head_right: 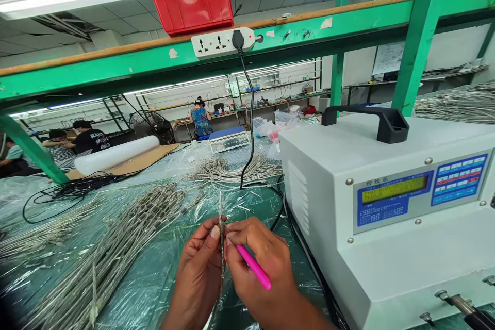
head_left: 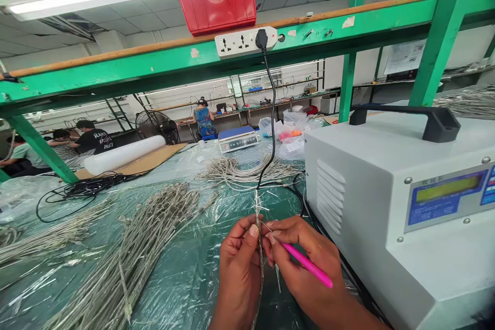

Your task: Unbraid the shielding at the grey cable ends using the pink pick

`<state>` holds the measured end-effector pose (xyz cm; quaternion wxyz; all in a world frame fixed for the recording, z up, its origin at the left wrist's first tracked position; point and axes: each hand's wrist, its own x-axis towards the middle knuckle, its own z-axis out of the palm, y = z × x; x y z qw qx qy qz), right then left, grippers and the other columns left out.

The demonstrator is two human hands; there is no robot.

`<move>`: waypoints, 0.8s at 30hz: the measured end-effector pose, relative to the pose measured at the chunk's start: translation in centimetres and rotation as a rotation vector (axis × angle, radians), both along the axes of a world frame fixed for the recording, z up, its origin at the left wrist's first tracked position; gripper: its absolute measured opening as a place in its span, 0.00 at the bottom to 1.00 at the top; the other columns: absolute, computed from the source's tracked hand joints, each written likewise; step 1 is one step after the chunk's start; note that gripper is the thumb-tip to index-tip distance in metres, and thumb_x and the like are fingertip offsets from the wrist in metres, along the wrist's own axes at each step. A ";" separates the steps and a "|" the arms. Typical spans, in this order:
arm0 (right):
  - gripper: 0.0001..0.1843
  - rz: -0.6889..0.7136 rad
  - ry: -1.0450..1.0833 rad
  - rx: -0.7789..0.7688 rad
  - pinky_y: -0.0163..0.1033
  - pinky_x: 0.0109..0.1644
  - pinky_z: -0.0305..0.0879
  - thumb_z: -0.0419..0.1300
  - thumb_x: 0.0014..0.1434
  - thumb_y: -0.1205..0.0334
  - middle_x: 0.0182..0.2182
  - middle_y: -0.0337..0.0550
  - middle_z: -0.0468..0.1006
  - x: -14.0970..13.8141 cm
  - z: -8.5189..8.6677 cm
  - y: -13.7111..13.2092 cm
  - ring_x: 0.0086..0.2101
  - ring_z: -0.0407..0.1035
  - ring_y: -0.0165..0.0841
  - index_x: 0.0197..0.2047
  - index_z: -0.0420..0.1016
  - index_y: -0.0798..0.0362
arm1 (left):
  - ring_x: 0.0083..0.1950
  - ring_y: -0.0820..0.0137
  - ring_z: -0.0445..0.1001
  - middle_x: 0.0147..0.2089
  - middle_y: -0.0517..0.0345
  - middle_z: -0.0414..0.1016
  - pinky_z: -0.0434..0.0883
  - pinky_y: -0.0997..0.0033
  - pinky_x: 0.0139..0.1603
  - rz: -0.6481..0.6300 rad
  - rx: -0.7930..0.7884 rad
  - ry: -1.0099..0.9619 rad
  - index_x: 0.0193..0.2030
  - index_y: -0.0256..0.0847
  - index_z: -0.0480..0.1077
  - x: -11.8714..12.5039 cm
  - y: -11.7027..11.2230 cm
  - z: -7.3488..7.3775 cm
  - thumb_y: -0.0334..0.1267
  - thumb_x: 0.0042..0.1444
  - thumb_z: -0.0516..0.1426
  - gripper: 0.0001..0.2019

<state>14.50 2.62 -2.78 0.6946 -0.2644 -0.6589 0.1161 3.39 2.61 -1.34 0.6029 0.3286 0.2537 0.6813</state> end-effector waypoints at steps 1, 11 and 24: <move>0.12 0.000 -0.002 -0.008 0.33 0.40 0.74 0.59 0.58 0.79 0.35 0.39 0.78 0.0 0.0 0.0 0.37 0.76 0.29 0.36 0.68 0.50 | 0.20 0.76 0.70 0.27 0.56 0.78 0.73 0.76 0.27 -0.001 -0.003 -0.003 0.37 0.38 0.81 0.0 0.0 0.0 0.36 0.46 0.70 0.10; 0.11 -0.008 -0.002 -0.025 0.32 0.40 0.74 0.58 0.58 0.78 0.33 0.38 0.78 0.0 0.6 0.0 0.37 0.77 0.29 0.34 0.67 0.50 | 0.20 0.76 0.71 0.25 0.56 0.78 0.75 0.75 0.29 -0.008 -0.017 -0.008 0.35 0.39 0.82 0.0 0.1 -0.1 0.36 0.45 0.71 0.10; 0.11 -0.029 0.018 -0.010 0.32 0.43 0.74 0.60 0.59 0.77 0.34 0.38 0.79 -0.2 -0.1 0.2 0.38 0.77 0.29 0.36 0.69 0.50 | 0.21 0.76 0.71 0.28 0.56 0.78 0.75 0.75 0.30 0.023 0.000 0.010 0.36 0.39 0.81 0.1 -0.2 0.0 0.36 0.46 0.70 0.09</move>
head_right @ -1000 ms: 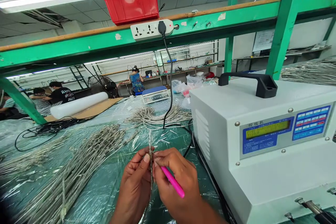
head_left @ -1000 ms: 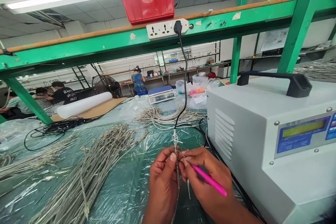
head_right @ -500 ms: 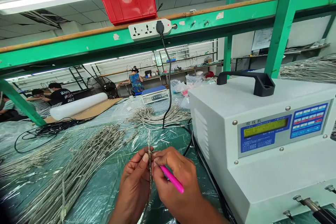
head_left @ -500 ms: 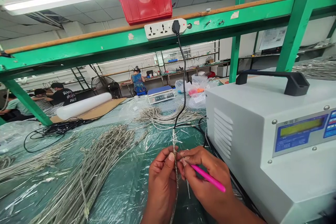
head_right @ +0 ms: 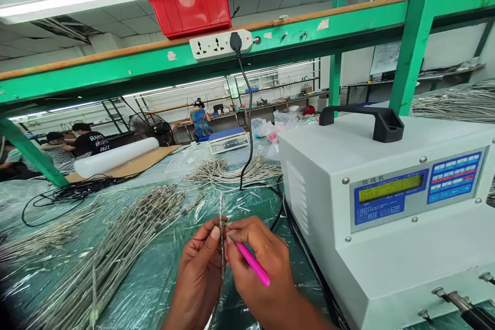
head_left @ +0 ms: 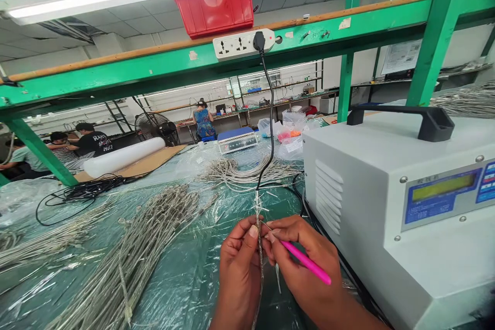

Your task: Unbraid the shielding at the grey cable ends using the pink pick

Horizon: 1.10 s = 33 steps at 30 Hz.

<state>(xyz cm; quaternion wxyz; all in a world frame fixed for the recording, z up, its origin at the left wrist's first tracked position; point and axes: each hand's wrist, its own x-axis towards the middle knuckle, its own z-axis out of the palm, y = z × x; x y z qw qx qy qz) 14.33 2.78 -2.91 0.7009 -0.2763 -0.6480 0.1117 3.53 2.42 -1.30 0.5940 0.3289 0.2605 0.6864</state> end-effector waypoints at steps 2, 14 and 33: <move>0.11 0.005 0.002 -0.025 0.33 0.42 0.74 0.59 0.59 0.77 0.34 0.38 0.78 0.0 0.0 0.0 0.38 0.76 0.30 0.35 0.68 0.50 | 0.22 0.76 0.72 0.28 0.56 0.78 0.75 0.76 0.30 0.000 0.002 0.000 0.36 0.40 0.82 0.0 0.0 0.0 0.36 0.47 0.70 0.09; 0.10 0.018 -0.012 -0.022 0.32 0.39 0.74 0.59 0.60 0.76 0.34 0.39 0.78 0.0 0.1 -0.2 0.37 0.76 0.29 0.35 0.69 0.50 | 0.30 0.72 0.77 0.29 0.55 0.79 0.75 0.76 0.34 0.018 -0.026 -0.010 0.36 0.40 0.81 -0.2 0.2 -0.3 0.37 0.45 0.71 0.10; 0.10 0.007 -0.011 -0.019 0.33 0.40 0.75 0.60 0.60 0.76 0.34 0.39 0.79 -0.1 0.0 -0.1 0.37 0.77 0.30 0.36 0.69 0.49 | 0.32 0.72 0.78 0.33 0.54 0.81 0.75 0.75 0.36 0.015 -0.023 0.005 0.38 0.40 0.80 -0.3 0.1 -0.6 0.35 0.51 0.68 0.08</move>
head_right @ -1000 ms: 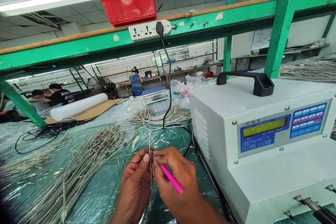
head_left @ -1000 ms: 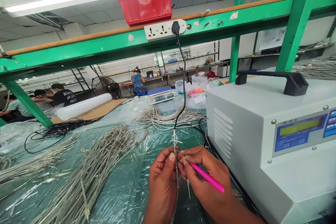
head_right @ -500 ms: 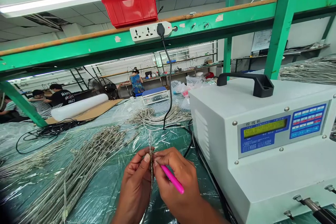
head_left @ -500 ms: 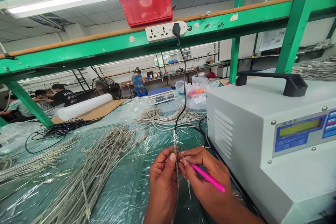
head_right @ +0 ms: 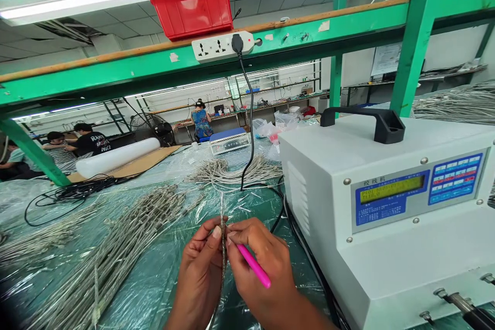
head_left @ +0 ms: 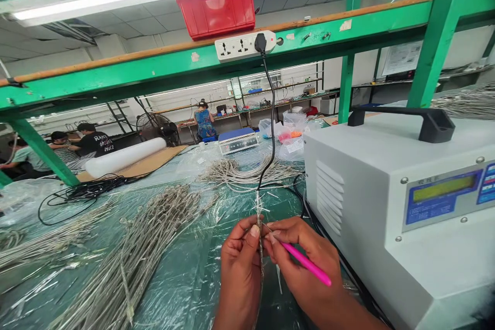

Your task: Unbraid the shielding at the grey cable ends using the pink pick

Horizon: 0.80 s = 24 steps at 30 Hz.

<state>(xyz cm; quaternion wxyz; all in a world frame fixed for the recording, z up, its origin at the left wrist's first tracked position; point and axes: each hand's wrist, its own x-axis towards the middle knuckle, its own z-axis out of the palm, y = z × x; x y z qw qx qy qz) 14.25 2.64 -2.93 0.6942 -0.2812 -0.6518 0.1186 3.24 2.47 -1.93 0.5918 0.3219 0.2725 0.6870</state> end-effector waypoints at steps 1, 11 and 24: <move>0.10 0.002 -0.003 0.004 0.33 0.41 0.75 0.60 0.60 0.75 0.34 0.39 0.79 0.0 -0.1 0.0 0.38 0.77 0.30 0.36 0.69 0.49 | 0.32 0.72 0.78 0.33 0.54 0.81 0.75 0.75 0.36 -0.003 0.006 0.004 0.39 0.40 0.80 0.0 0.0 0.0 0.35 0.51 0.68 0.08; 0.10 -0.008 -0.051 0.004 0.33 0.40 0.75 0.58 0.62 0.75 0.35 0.40 0.78 0.2 0.4 0.1 0.36 0.77 0.30 0.36 0.69 0.49 | 0.33 0.69 0.78 0.32 0.53 0.81 0.74 0.72 0.37 0.037 0.001 0.054 0.38 0.40 0.80 -0.1 0.2 -0.3 0.38 0.48 0.69 0.11; 0.11 -0.005 -0.055 -0.019 0.33 0.39 0.72 0.57 0.61 0.76 0.31 0.38 0.75 0.0 0.9 0.0 0.34 0.75 0.30 0.33 0.65 0.50 | 0.33 0.73 0.78 0.32 0.54 0.82 0.73 0.78 0.38 0.044 -0.053 -0.005 0.38 0.40 0.81 0.0 0.2 0.2 0.35 0.42 0.72 0.14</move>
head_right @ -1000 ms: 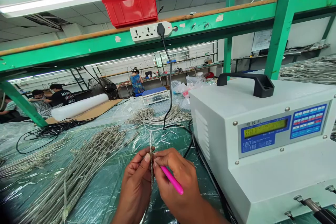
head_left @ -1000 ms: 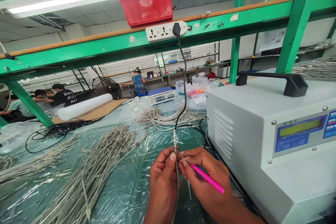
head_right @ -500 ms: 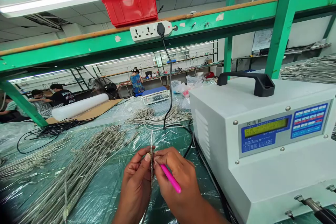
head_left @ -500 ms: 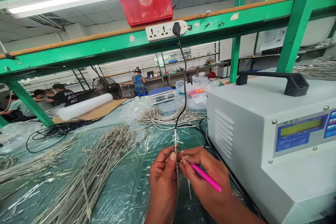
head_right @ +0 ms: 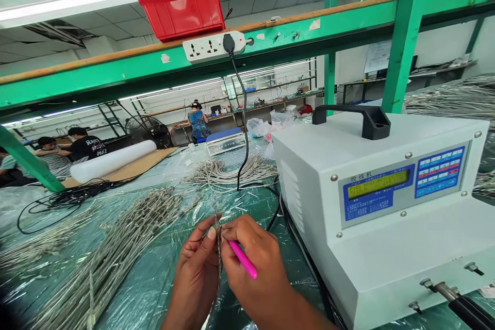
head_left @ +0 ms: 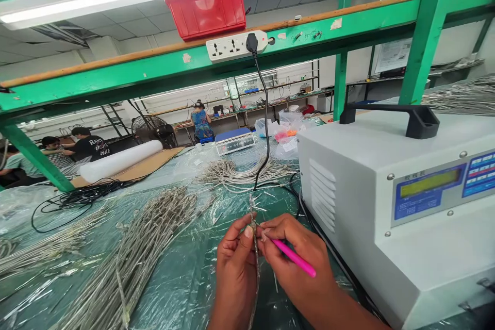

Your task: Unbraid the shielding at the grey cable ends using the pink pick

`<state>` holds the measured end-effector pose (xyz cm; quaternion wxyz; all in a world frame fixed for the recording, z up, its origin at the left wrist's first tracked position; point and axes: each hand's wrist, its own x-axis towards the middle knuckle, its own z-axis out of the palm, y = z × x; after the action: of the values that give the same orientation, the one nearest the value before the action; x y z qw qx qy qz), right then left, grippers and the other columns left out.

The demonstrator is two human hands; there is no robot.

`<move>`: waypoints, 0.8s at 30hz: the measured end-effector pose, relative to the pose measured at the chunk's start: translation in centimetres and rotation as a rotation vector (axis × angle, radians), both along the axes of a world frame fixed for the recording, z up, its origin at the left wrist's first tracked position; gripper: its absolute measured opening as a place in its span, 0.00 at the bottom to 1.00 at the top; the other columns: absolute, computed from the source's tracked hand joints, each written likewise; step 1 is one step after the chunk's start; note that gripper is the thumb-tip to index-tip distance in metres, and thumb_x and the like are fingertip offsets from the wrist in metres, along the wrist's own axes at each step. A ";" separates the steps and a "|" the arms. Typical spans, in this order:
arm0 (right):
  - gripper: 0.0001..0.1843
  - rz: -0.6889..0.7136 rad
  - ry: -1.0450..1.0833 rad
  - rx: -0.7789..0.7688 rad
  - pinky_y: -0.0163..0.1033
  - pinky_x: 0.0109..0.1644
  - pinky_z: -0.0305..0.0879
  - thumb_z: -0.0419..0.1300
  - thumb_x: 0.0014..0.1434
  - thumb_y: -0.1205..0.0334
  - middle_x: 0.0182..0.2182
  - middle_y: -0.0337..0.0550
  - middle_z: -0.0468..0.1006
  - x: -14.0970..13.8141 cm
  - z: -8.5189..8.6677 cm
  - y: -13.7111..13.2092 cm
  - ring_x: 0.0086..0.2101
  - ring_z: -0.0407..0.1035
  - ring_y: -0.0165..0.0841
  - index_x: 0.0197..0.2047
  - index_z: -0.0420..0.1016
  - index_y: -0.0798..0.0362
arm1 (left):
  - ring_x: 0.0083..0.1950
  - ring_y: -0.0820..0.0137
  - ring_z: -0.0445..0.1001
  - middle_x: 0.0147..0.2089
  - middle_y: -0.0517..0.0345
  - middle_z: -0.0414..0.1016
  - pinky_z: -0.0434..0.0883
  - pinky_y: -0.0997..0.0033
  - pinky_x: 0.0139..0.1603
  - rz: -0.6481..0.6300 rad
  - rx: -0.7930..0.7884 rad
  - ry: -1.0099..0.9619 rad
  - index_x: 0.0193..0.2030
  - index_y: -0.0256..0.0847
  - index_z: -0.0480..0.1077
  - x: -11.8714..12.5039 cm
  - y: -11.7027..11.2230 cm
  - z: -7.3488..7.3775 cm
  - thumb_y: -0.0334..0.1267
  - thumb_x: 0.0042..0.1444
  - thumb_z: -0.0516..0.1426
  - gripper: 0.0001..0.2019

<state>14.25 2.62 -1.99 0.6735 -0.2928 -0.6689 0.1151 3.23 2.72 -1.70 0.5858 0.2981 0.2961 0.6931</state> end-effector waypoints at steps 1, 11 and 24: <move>0.11 0.006 -0.004 -0.012 0.33 0.38 0.72 0.57 0.61 0.75 0.31 0.38 0.75 0.0 0.1 0.0 0.34 0.74 0.29 0.33 0.65 0.50 | 0.33 0.73 0.78 0.32 0.54 0.82 0.73 0.78 0.38 -0.006 0.001 0.008 0.38 0.40 0.81 0.0 0.0 0.0 0.35 0.43 0.72 0.14; 0.12 -0.007 -0.030 -0.144 0.31 0.27 0.64 0.53 0.61 0.73 0.25 0.36 0.67 0.0 -0.2 0.2 0.25 0.66 0.28 0.27 0.63 0.51 | 0.22 0.74 0.70 0.23 0.58 0.76 0.69 0.76 0.25 -0.050 0.049 0.098 0.36 0.40 0.82 0.1 0.2 -0.4 0.38 0.45 0.70 0.11; 0.10 -0.019 0.076 -0.228 0.35 0.24 0.74 0.63 0.60 0.54 0.41 0.47 0.81 2.0 -3.1 2.3 0.25 0.76 0.33 0.43 0.83 0.43 | 0.15 0.83 0.56 0.28 0.47 0.80 0.55 0.79 0.18 0.007 0.092 0.039 0.37 0.34 0.78 0.3 0.5 -1.2 0.39 0.50 0.67 0.10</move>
<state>16.22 4.93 -5.08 0.6618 -0.3694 -0.6226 0.1949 3.55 3.24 -2.88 0.5630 0.3370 0.2764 0.7022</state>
